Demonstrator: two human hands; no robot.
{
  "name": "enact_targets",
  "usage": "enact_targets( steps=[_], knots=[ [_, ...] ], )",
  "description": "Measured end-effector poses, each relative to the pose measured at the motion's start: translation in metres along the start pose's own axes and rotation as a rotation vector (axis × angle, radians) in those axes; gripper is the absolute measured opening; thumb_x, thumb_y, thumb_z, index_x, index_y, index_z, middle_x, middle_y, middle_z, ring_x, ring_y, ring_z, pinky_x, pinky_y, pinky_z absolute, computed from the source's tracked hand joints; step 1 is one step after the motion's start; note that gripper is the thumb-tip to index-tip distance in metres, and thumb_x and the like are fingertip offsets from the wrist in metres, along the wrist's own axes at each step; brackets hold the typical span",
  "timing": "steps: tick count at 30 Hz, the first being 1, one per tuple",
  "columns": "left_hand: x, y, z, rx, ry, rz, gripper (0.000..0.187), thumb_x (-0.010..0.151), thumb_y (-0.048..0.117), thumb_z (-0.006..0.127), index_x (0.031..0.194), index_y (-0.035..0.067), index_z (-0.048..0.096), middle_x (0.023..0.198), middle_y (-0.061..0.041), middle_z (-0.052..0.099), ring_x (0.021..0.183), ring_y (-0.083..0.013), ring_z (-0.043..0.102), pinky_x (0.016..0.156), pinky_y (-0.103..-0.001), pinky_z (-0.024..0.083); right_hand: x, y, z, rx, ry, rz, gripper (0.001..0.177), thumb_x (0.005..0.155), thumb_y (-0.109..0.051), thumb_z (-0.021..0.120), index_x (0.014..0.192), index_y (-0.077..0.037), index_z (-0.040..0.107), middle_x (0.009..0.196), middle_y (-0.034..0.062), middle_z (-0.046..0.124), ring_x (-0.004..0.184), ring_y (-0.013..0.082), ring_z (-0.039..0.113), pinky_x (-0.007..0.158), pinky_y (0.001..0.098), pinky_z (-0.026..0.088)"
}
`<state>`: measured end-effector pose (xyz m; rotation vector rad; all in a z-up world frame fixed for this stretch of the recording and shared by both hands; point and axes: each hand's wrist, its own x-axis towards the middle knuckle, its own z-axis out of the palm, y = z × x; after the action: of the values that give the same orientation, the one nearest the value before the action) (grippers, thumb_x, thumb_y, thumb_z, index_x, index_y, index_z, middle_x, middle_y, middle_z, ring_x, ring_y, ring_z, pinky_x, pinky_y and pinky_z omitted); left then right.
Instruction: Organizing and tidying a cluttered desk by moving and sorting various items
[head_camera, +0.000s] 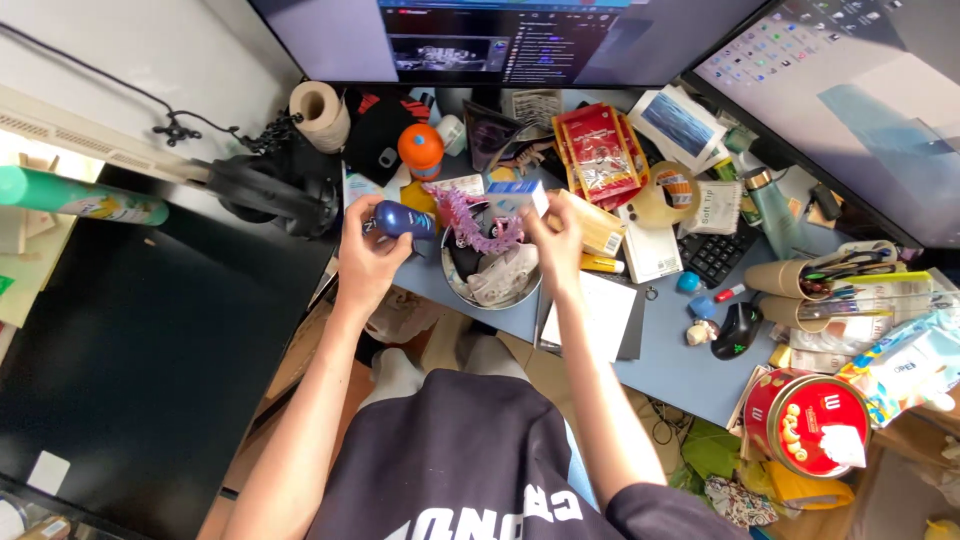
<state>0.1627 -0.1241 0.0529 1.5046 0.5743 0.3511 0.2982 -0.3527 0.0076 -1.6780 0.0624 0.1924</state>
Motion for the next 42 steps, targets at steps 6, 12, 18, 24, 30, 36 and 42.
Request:
enact_targets(
  steps=[6,12,18,24,30,36,42],
  knots=[
    [0.047,-0.016,0.053,0.529,-0.087,0.178,0.060,0.089,0.006,0.073,0.143,0.016,0.050,0.129,-0.021,0.054,0.121,-0.0468,0.057,0.094,-0.052,0.057,0.099,0.018,-0.030,-0.591,-0.124,-0.404,0.044,0.078,-0.018,0.089,0.117,-0.010,0.072,0.098,0.0140,0.071,0.089,0.0360,0.073,0.081,0.0445,0.059],
    [0.085,-0.036,0.094,0.790,-0.149,0.121,0.056,0.096,0.004,0.065,0.145,0.024,0.048,0.130,-0.018,0.055,0.115,-0.0425,0.064,0.088,-0.052,0.062,0.130,0.064,-0.014,-1.066,-0.229,-0.556,0.043,0.076,-0.037,0.084,0.114,-0.021,0.073,0.095,0.0040,0.074,0.097,0.0299,0.063,0.086,0.0409,0.048],
    [0.103,-0.050,0.099,1.122,-0.235,0.113,0.059,0.096,0.006,0.061,0.146,0.033,0.045,0.127,-0.009,0.057,0.114,-0.0379,0.064,0.088,-0.055,0.059,0.133,0.071,0.002,-1.227,-0.222,-0.591,0.040,0.076,-0.043,0.080,0.111,-0.026,0.072,0.088,-0.0001,0.075,0.095,0.0256,0.061,0.084,0.0405,0.041],
    [0.107,-0.055,0.108,1.157,-0.340,0.045,0.061,0.098,0.002,0.050,0.148,0.037,0.042,0.135,-0.007,0.056,0.110,-0.0411,0.067,0.092,-0.058,0.057,0.132,0.061,0.012,-1.146,-0.288,-0.650,0.037,0.082,-0.039,0.079,0.114,-0.022,0.069,0.092,0.0051,0.074,0.094,0.0295,0.061,0.080,0.0403,0.040],
    [0.098,-0.034,0.102,1.092,-0.303,0.094,0.061,0.099,0.004,0.053,0.151,0.032,0.041,0.139,-0.009,0.052,0.110,-0.0446,0.066,0.091,-0.061,0.056,0.124,0.062,0.007,-1.159,-0.341,-0.526,0.041,0.083,-0.044,0.076,0.119,-0.026,0.067,0.107,0.0004,0.074,0.103,0.0267,0.062,0.087,0.0409,0.040],
    [0.061,-0.020,0.069,0.896,-0.142,0.266,0.046,0.098,0.007,0.060,0.141,0.022,0.055,0.133,-0.010,0.057,0.113,-0.0408,0.065,0.086,-0.054,0.060,0.072,-0.003,0.002,-0.861,-0.198,-0.596,0.035,0.086,-0.028,0.078,0.119,-0.020,0.069,0.113,0.0030,0.068,0.101,0.0279,0.062,0.088,0.0411,0.044],
    [-0.016,-0.015,-0.001,0.730,0.137,0.315,0.022,0.102,0.019,0.067,0.123,0.015,0.071,0.110,-0.004,0.068,0.103,-0.0214,0.070,0.082,-0.034,0.060,0.016,0.009,0.029,-0.622,-0.269,-0.654,0.021,0.092,-0.021,0.074,0.111,-0.026,0.071,0.102,-0.0051,0.068,0.092,0.0209,0.066,0.078,0.0348,0.049]
  ],
)
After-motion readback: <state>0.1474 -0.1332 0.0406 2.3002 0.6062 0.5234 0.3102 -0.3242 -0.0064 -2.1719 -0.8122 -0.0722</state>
